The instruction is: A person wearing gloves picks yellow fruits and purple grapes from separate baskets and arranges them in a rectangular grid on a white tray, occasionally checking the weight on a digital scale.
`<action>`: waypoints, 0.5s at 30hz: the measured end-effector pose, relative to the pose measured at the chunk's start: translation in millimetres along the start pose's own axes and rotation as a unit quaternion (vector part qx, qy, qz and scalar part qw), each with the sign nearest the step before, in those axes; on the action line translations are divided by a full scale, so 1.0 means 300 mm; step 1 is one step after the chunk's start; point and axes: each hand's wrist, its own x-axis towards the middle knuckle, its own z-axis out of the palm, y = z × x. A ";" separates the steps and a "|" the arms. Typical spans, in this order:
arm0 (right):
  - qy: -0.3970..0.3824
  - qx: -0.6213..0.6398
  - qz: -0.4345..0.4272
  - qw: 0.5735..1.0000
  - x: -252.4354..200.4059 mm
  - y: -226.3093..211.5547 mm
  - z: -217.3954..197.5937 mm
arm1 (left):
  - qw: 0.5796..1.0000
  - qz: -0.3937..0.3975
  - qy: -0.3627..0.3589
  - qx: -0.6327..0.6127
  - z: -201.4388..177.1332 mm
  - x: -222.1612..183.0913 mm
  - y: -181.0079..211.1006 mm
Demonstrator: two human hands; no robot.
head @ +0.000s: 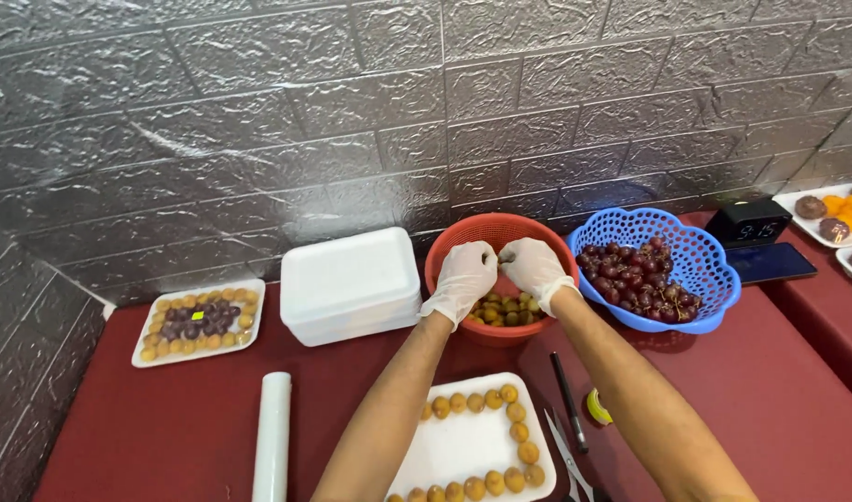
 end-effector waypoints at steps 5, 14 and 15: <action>-0.028 -0.037 0.010 0.999 0.204 0.108 0.121 | 0.998 -0.048 -0.022 -0.018 -0.010 0.028 0.053; -0.137 -0.065 -0.014 0.988 0.113 0.019 0.048 | 0.990 -0.116 -0.067 0.048 0.028 0.085 0.011; -0.169 -0.064 -0.028 0.983 0.078 -0.006 0.013 | 0.990 -0.116 -0.066 0.047 0.025 0.088 0.010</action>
